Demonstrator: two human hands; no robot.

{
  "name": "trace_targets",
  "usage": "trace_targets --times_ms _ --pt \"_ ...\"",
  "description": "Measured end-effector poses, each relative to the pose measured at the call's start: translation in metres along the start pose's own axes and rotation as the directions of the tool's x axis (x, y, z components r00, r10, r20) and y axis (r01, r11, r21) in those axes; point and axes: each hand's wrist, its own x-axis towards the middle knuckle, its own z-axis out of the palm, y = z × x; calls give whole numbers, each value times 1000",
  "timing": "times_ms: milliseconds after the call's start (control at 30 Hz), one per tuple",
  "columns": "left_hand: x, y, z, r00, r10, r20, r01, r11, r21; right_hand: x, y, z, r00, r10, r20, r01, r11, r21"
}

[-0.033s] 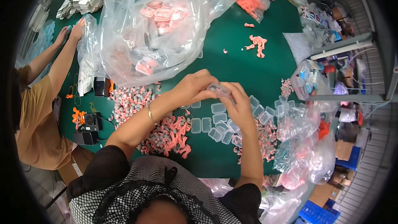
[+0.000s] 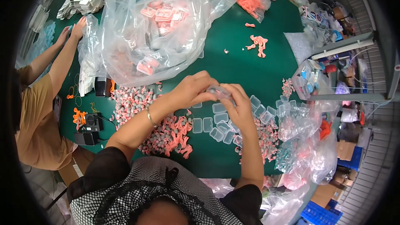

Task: Sorting and packaging small plastic items into containers.

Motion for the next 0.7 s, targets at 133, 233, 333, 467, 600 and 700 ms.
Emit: trace_targets --times_ms 133,233,333,467,600,700 --pt "-9 37 -8 996 86 -27 -84 995 48 -20 -30 7 994 -58 -91 53 997 -61" --pt "-14 62 -17 994 102 -35 -98 991 95 -29 -51 13 986 -110 -125 95 988 -118" --pt "-28 73 -17 992 107 -73 -104 994 43 -37 -73 20 973 -206 -104 179 957 -227" --pt "-39 90 -24 986 114 -122 -109 993 46 -44 -87 32 969 -203 -142 177 968 -177" --pt "-29 122 -33 981 108 -163 -122 990 -74 -54 -86 36 935 -273 -226 260 962 -85" --pt "-41 128 -31 964 26 -264 -80 977 -197 -56 -91 46 896 -295 -333 292 955 -59"
